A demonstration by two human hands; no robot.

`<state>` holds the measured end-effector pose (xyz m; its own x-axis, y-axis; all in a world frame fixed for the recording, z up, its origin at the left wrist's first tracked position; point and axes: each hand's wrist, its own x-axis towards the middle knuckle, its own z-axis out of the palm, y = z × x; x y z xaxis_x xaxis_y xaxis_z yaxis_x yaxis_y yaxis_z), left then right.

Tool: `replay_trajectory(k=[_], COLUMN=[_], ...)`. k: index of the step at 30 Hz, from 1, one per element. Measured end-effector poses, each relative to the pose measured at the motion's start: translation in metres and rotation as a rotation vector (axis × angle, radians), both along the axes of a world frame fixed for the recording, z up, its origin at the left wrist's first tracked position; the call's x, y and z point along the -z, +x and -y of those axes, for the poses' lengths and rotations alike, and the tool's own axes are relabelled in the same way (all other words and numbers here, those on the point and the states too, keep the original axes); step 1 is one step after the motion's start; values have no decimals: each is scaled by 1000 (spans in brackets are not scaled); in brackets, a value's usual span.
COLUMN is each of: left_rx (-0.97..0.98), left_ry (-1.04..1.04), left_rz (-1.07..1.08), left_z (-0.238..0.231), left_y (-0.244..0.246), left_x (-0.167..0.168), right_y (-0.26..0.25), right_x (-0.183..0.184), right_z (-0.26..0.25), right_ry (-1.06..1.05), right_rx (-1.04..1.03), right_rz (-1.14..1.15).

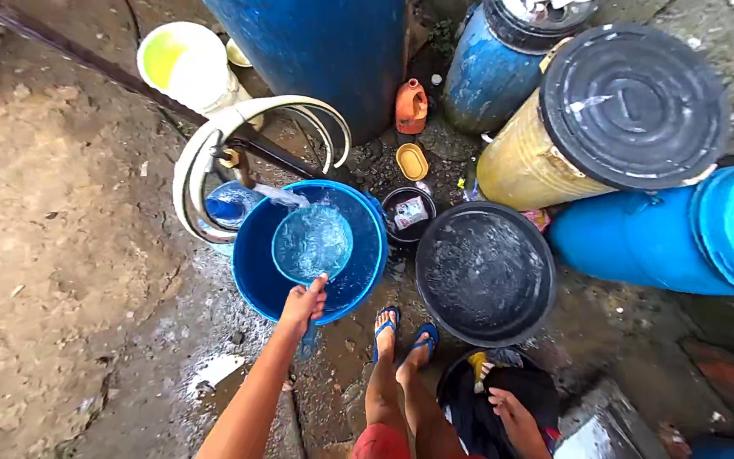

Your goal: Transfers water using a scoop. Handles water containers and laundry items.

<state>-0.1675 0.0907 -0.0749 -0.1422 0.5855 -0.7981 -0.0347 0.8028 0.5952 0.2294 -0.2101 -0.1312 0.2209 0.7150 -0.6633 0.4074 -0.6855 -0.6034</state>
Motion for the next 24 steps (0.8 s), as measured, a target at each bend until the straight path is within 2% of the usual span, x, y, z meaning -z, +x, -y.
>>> replay_trajectory(k=[5,8,15,18,21,24], left_rx=[31,75,300,362,536,688], left_ry=[49,123,340,331,219,319], left_rz=[-67,-131,-497,-547,-587,-675], left_z=[34,55,96,111,123,123], left_y=[40,71,147,180,201,203], left_x=[-56,-68,-52,-40,-24,-5], right_y=[9,10,14,15,14,12], right_x=[11,13,15,15,15,17], right_z=[11,16,25,22,16,6], right_ry=[-243,-299,-336,-340,-348,-339], right_rx=[-46,-22,-29,-23,-12,1], right_rz=[-18,-27,-39,-30,-23,-24])
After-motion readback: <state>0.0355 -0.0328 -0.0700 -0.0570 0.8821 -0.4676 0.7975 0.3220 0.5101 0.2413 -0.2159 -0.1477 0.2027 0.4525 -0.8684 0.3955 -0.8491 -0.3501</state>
